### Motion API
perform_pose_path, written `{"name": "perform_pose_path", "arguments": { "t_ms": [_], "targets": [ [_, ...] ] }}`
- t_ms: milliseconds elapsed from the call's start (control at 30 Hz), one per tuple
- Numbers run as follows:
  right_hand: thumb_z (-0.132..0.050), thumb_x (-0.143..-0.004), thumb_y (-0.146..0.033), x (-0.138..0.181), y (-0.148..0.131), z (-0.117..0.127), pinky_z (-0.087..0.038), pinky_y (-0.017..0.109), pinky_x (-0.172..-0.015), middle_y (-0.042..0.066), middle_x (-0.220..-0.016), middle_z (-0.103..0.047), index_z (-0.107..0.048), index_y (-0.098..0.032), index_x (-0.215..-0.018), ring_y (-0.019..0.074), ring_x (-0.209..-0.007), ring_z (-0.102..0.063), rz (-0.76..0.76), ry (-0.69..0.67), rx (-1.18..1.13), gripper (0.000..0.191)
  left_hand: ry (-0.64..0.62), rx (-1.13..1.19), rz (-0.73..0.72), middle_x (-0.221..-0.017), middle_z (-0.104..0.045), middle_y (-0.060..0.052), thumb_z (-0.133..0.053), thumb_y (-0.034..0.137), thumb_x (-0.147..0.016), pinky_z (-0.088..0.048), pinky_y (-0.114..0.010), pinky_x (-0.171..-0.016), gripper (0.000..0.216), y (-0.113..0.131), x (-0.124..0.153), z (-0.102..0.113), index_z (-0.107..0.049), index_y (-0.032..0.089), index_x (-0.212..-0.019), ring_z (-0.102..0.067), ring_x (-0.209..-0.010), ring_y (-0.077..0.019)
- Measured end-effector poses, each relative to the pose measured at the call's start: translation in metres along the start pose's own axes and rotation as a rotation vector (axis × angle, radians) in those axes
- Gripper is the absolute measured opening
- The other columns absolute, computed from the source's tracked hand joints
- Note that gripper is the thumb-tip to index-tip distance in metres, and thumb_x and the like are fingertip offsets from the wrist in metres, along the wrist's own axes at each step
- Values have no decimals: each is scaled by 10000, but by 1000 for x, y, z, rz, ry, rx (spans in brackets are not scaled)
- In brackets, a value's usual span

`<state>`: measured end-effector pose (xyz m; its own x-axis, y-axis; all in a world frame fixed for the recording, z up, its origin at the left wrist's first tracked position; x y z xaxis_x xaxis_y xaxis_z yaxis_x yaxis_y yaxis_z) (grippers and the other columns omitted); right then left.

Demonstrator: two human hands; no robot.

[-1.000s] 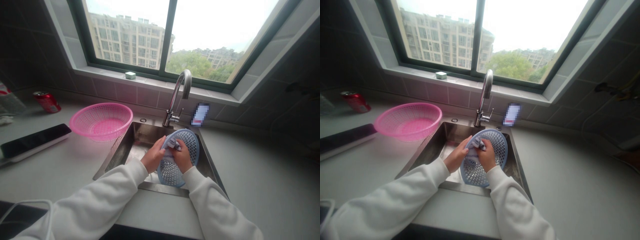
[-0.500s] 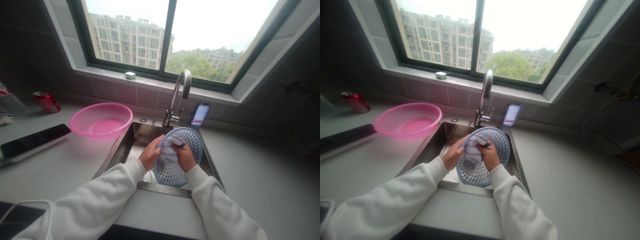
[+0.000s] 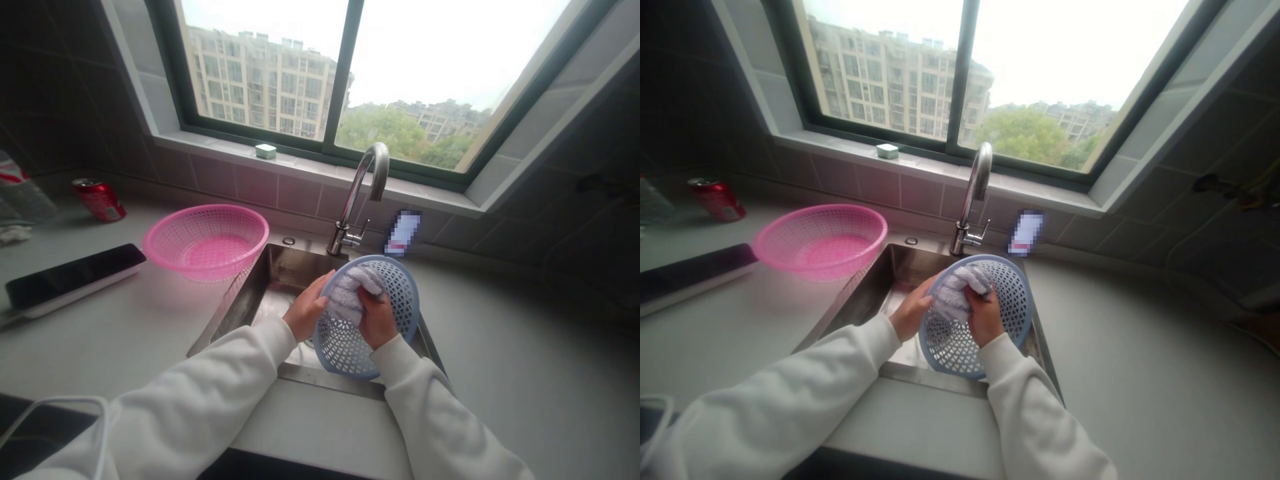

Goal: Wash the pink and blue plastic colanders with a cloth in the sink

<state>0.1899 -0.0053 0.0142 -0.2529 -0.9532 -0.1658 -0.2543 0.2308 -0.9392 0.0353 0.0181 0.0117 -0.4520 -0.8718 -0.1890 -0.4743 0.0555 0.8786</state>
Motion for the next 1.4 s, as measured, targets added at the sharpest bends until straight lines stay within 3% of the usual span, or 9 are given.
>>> {"name": "perform_pose_path", "arguments": {
  "t_ms": [167, 300, 633, 733, 867, 933, 1033, 1233, 1400],
  "targets": [
    [-820, -675, -417, 8, -10, -14, -499, 384, -902, 15, -943, -662, -658, -278, -941, 224, -895, -603, 7, -281, 293, 341, 0, 96, -23, -1476, -537, -77, -784, 532, -659, -272, -476, -1216, 761, -3, -1, -2, -614, 215, -1330, -311, -1469, -391],
    [-804, -700, -418, 10, -19, -19, -475, 369, -893, 25, -946, -619, -664, -242, -851, 207, -882, -570, 101, -353, 358, 271, -47, 143, 40, -1430, -573, -110, -832, 524, -670, -291, -499, -1195, 887, -4, 2, -5, -500, 229, -1438, -433, -1397, -378],
    [-768, -723, -305, 9, -10, -17, -462, 352, -833, 27, -888, -618, -707, -213, -793, 202, -850, -584, 98, -648, 559, 131, 37, 106, -14, -1407, -606, -101, -768, 491, -780, -279, -470, -1216, 730, 5, 5, -4, -539, 210, -1414, -473, -1382, -331],
    [-806, -668, -284, 1, -6, -4, -482, 347, -820, 11, -834, -637, -720, -210, -805, 199, -827, -597, 29, -556, 494, 179, 11, 115, -22, -1438, -581, -92, -754, 493, -799, -275, -480, -1222, 739, 3, 3, 0, -504, 233, -1445, -441, -1412, -328],
    [-796, -713, -406, -11, -5, 16, -528, 379, -883, 2, -963, -690, -678, -258, -1008, 206, -914, -646, 13, -58, 1, 350, -46, -9, -73, -1513, -498, -112, -679, 570, -843, -250, -504, -1230, 726, -6, 2, 1, -487, 237, -1459, -403, -1433, -348],
    [-789, -727, -452, -10, -4, 16, -536, 408, -912, -1, -1027, -695, -652, -288, -1061, 211, -941, -656, 32, 69, -124, 396, -73, -105, -103, -1549, -451, -110, -643, 595, -857, -226, -510, -1238, 706, -9, 3, 0, -500, 239, -1450, -374, -1449, -354],
    [-843, -671, -429, -2, -6, 3, -538, 398, -909, -5, -996, -694, -667, -298, -1042, 208, -909, -650, 33, -73, 14, 431, -77, -162, -149, -1553, -446, -98, -614, 622, -861, -208, -513, -1245, 690, -8, 3, -1, -530, 237, -1427, -350, -1460, -359],
    [-822, -688, -351, 7, -11, -7, -507, 360, -915, 53, -1015, -671, -732, -212, -843, 222, -956, -629, 133, -504, 438, 227, -69, -164, -162, -1544, -454, -110, -590, 624, -877, -228, -502, -1234, 688, -1, 2, 3, -522, 225, -1434, -358, -1454, -353],
    [-741, -779, -432, -6, -7, 16, -522, 373, -909, 24, -1016, -699, -670, -269, -1072, 211, -924, -649, 160, -94, 235, 342, -125, -265, -198, -1532, -461, -114, -559, 597, -908, -264, -497, -1216, 651, -6, 3, 0, -503, 232, -1444, -396, -1429, -338]
  ]
}}
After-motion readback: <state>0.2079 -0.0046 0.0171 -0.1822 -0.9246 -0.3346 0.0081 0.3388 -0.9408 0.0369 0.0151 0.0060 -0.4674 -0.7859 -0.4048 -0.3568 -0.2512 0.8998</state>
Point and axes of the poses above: each hand's wrist, its own x-axis away from the middle knuckle, its own z-axis out of the back of the hand, y = z × x, the point moved 3 cm from there along -x, towards the middle knuckle
